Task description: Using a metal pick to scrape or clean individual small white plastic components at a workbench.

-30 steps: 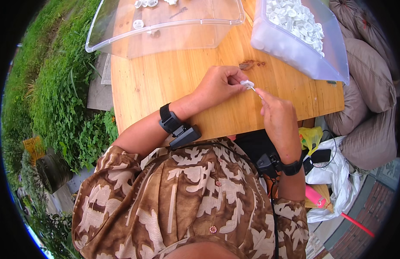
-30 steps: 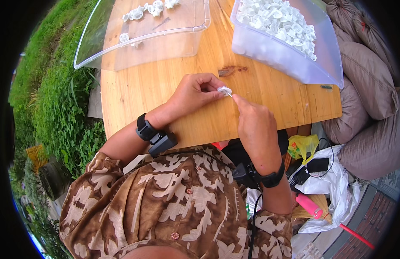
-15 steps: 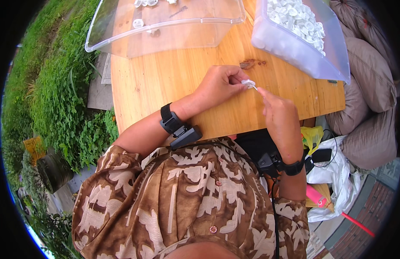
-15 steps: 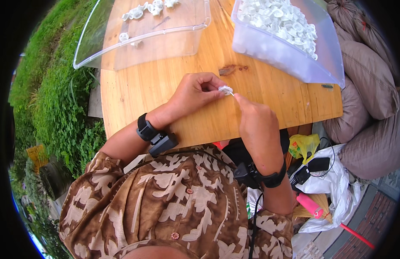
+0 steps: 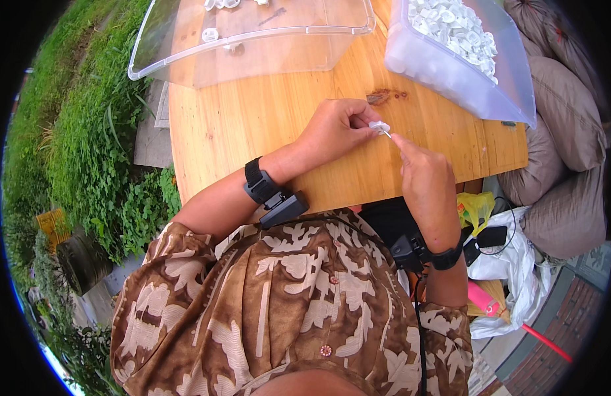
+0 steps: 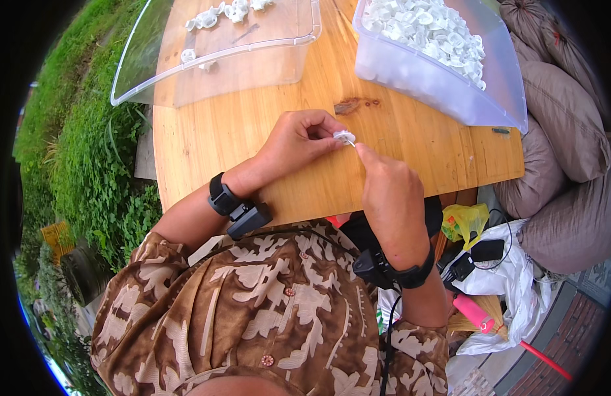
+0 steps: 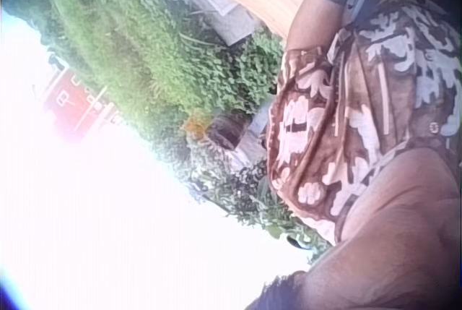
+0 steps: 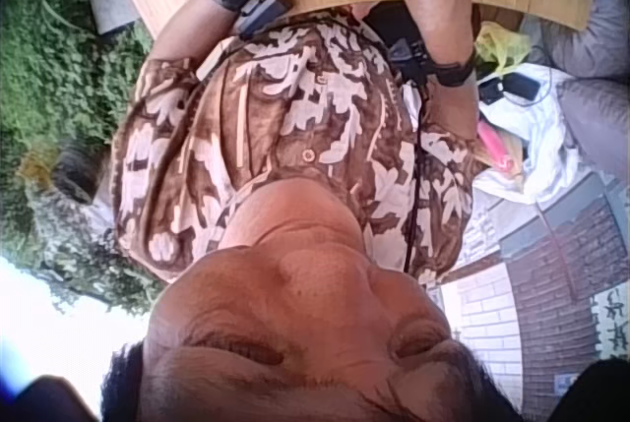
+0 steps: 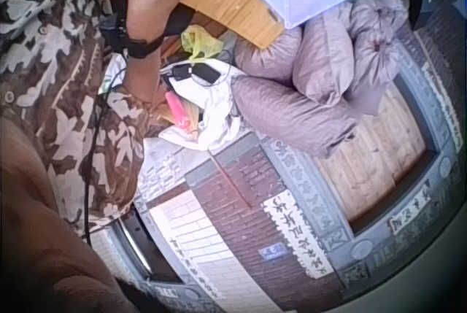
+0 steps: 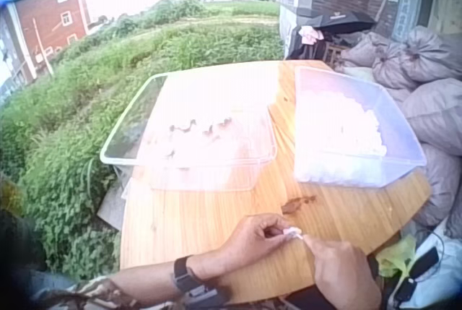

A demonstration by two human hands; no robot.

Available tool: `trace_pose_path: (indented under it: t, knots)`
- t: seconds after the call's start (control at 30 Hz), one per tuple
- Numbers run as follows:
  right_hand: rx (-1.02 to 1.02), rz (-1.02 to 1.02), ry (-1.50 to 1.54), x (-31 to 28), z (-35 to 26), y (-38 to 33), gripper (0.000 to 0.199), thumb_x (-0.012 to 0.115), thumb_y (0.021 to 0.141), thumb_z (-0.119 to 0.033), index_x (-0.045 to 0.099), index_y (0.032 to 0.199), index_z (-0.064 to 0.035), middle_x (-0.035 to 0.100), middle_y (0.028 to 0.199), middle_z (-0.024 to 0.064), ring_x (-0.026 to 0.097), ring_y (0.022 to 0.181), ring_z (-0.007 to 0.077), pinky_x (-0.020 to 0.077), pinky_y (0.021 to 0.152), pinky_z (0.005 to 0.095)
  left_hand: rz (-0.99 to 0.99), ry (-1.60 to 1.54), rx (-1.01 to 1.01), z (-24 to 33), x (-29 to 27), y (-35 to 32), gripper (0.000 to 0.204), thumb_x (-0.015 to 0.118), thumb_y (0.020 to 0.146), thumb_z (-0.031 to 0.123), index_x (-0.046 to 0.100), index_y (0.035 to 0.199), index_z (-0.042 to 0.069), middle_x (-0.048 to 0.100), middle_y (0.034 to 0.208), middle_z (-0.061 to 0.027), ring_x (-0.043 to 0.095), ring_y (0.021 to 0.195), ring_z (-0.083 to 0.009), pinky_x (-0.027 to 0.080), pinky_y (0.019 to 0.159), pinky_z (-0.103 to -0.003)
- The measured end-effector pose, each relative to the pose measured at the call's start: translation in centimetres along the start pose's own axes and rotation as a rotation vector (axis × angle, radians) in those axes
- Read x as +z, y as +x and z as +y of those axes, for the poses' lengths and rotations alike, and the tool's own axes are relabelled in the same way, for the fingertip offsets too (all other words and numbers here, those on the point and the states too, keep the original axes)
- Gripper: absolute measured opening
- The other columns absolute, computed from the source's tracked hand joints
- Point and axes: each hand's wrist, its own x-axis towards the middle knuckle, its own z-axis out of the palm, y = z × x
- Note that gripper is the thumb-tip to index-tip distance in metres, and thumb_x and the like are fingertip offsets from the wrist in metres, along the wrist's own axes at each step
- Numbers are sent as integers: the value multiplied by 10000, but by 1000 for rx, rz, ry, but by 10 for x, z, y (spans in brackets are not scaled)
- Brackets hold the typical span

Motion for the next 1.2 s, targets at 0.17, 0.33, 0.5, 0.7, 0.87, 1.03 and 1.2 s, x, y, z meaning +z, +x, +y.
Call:
trace_pose_path:
  t: [0.17, 0.33, 0.5, 0.7, 0.87, 1.03, 1.2]
  knots:
    - [-17, 25, -44, 3, 3, 0, 301, 486, 857, -42, 652, 1108, -57, 645, 825, 214, 637, 755, 377, 507, 668, 457, -4, -4, 10, -2, 0, 0, 112, 692, 852, 54, 671, 941, -12, 692, 837, -26, 623, 749, -42, 512, 672, -196]
    - [19, -47, 62, 3, 12, 7, 284, 487, 873, -55, 661, 1097, -54, 631, 819, 234, 625, 739, 396, 501, 658, 462, -10, -51, -9, -5, -1, 1, 109, 686, 853, 43, 670, 945, -13, 692, 850, -25, 622, 762, -41, 505, 683, -190]
    - [35, -81, 125, -3, 13, 8, 263, 480, 893, -73, 670, 1074, -45, 623, 826, 242, 617, 756, 407, 495, 661, 464, -20, -78, -45, -4, -2, 2, 106, 681, 855, 41, 663, 947, -10, 691, 861, -27, 625, 766, -46, 505, 685, -192]
    - [-42, 31, 36, -5, 10, 0, 271, 490, 877, -66, 670, 1079, -57, 656, 865, 196, 629, 784, 377, 499, 683, 451, -13, -84, -55, -2, -2, 1, 114, 688, 853, 53, 658, 944, -9, 690, 865, -28, 633, 772, -55, 511, 688, -197]
    - [-74, 84, -3, -2, 9, 1, 284, 489, 862, -45, 673, 1077, -68, 666, 877, 178, 640, 786, 354, 506, 680, 442, -11, -83, -52, -2, -3, 1, 123, 695, 851, 62, 659, 945, -9, 691, 866, -31, 634, 772, -57, 513, 690, -198]
    - [-70, 64, -63, -4, 4, 1, 296, 497, 842, -34, 671, 1079, -70, 670, 892, 168, 644, 789, 344, 512, 685, 439, -16, -80, -57, 0, -3, 1, 128, 698, 847, 62, 662, 947, -10, 691, 864, -32, 629, 763, -54, 512, 684, -197]
    - [-60, 73, -63, -2, 3, 0, 305, 500, 831, -28, 668, 1083, -67, 672, 889, 160, 646, 791, 339, 515, 687, 434, -11, -77, -66, 1, -3, 0, 129, 696, 848, 58, 660, 949, -12, 689, 863, -31, 626, 762, -52, 509, 679, -195]
